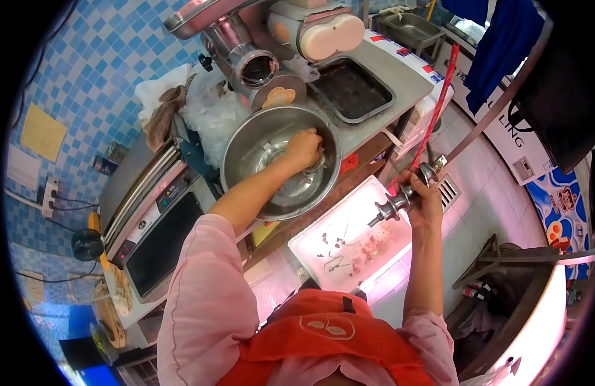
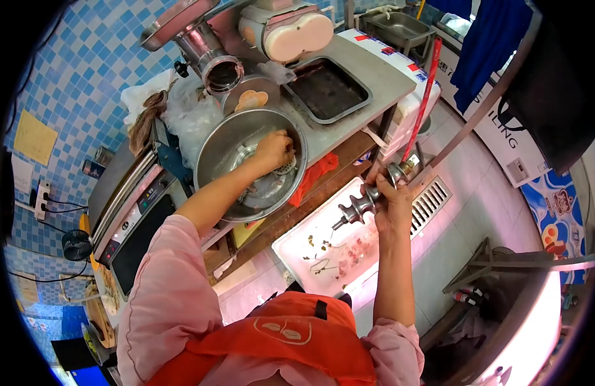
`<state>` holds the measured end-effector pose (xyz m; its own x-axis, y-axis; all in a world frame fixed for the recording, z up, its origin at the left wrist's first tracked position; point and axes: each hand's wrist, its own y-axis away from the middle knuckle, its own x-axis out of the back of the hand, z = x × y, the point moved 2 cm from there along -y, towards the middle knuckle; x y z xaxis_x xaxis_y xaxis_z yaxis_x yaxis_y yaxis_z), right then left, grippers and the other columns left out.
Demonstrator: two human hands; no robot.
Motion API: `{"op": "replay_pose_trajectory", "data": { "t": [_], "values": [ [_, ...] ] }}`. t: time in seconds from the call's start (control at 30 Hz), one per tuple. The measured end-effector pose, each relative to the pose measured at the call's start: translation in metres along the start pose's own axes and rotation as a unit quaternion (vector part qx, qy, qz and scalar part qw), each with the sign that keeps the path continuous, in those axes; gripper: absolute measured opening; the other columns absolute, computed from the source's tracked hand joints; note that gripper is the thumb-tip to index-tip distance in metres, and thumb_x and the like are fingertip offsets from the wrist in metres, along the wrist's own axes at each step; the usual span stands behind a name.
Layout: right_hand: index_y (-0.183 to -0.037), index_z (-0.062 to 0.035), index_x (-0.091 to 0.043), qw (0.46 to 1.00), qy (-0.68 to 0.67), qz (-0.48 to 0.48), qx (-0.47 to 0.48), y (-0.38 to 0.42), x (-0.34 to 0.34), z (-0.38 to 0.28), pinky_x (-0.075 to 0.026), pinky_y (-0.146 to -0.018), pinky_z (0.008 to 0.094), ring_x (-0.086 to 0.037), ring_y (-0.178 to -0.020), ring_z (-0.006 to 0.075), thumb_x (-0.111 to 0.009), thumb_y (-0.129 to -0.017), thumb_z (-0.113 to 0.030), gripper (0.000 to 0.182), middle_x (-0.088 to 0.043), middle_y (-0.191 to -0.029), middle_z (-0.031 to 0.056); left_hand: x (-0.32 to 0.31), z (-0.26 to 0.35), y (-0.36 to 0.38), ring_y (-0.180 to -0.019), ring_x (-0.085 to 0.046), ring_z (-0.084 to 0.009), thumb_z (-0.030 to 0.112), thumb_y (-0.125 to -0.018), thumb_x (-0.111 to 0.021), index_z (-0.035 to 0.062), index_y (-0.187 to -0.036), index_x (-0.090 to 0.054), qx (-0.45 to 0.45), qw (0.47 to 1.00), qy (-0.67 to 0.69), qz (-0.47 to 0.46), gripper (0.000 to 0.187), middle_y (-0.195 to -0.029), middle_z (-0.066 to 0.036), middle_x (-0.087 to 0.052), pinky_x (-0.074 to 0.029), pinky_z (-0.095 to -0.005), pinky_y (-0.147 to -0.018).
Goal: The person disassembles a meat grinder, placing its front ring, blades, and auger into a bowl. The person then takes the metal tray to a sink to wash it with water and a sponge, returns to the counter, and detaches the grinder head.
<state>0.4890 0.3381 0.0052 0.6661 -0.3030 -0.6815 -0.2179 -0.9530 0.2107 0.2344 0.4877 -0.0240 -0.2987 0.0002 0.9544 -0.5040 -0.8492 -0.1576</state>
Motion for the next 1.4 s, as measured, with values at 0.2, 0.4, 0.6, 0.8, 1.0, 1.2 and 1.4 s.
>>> {"op": "replay_pose_trajectory", "data": {
  "t": [0.2, 0.4, 0.6, 0.8, 1.0, 1.2, 1.4],
  "values": [
    [-0.088, -0.0022, -0.055, 1.000, -0.007, 0.021, -0.007, 0.008, 0.004, -0.001, -0.054, -0.059, 0.0337, -0.060, -0.067, 0.0214, -0.058, -0.078, 0.001, 0.011, -0.060, -0.077, 0.0100, -0.004, -0.002, -0.002, -0.080, -0.057, -0.0319, 0.018, -0.066, -0.064, 0.0054, -0.071, -0.063, 0.004, 0.999, -0.046, 0.013, 0.014, -0.084, -0.013, -0.058, -0.047, -0.0426, -0.069],
    [-0.089, -0.0024, -0.055, 1.000, -0.006, 0.017, -0.004, 0.007, 0.013, -0.001, -0.054, -0.059, 0.0342, -0.059, -0.066, 0.0210, -0.058, -0.078, 0.000, 0.011, -0.060, -0.077, 0.0094, 0.035, -0.018, -0.006, -0.063, -0.061, -0.0254, 0.022, -0.070, -0.065, 0.0029, -0.075, -0.063, 0.115, 0.992, 0.035, 0.026, 0.020, -0.077, -0.011, -0.063, -0.049, -0.0335, -0.057],
    [-0.088, -0.0021, -0.054, 1.000, 0.005, 0.020, -0.003, 0.008, 0.006, -0.006, -0.052, -0.058, 0.0328, -0.058, -0.066, 0.0210, -0.058, -0.078, -0.001, 0.010, -0.058, -0.076, 0.0092, 0.104, 0.032, 0.039, -0.065, -0.058, -0.0079, 0.007, -0.078, -0.056, 0.0036, -0.085, -0.060, 0.095, 0.852, 0.511, -0.070, 0.009, -0.079, -0.002, -0.061, -0.045, -0.0196, -0.051],
    [-0.090, -0.0019, -0.054, 1.000, 0.029, -0.002, -0.001, 0.000, 0.004, -0.007, -0.051, -0.061, 0.0307, -0.058, -0.070, 0.0184, -0.058, -0.078, -0.004, 0.013, -0.058, -0.077, 0.0084, 0.076, 0.099, 0.106, -0.062, -0.059, -0.0086, 0.003, -0.077, -0.055, 0.0033, -0.087, -0.059, 0.130, 0.759, 0.628, -0.116, 0.010, -0.078, -0.003, -0.059, -0.047, -0.0204, -0.048],
    [-0.097, 0.0007, -0.053, 0.999, 0.022, -0.018, -0.022, -0.006, 0.003, -0.006, -0.050, -0.065, 0.0347, -0.057, -0.074, 0.0228, -0.057, -0.081, -0.005, 0.017, -0.058, -0.083, 0.0099, -0.085, 0.138, 0.160, -0.102, -0.052, -0.0283, 0.003, -0.073, -0.048, 0.0072, -0.113, -0.053, 0.083, 0.925, 0.329, -0.171, 0.040, -0.111, -0.016, -0.052, -0.043, -0.0386, -0.086],
    [-0.097, 0.0010, -0.054, 0.997, 0.023, -0.062, -0.040, -0.007, -0.017, -0.004, -0.051, -0.069, 0.0342, -0.057, -0.078, 0.0221, -0.058, -0.081, -0.005, 0.017, -0.059, -0.086, 0.0097, 0.050, 0.118, 0.159, -0.075, -0.062, -0.0193, 0.015, -0.076, -0.060, 0.0083, -0.101, -0.062, 0.027, 0.939, 0.310, -0.146, 0.025, -0.093, -0.010, -0.062, -0.050, -0.0318, -0.066],
    [-0.092, -0.0027, -0.054, 0.997, 0.026, -0.063, -0.039, -0.001, -0.034, 0.000, -0.050, -0.057, 0.0321, -0.058, -0.070, 0.0248, -0.058, -0.080, -0.005, 0.013, -0.058, -0.081, 0.0092, 0.079, -0.020, 0.125, -0.082, -0.060, -0.0291, 0.012, -0.068, -0.064, 0.0180, -0.096, -0.064, 0.074, 0.976, -0.029, -0.205, 0.029, -0.087, -0.010, -0.063, -0.047, -0.0395, -0.069]
  ]
}}
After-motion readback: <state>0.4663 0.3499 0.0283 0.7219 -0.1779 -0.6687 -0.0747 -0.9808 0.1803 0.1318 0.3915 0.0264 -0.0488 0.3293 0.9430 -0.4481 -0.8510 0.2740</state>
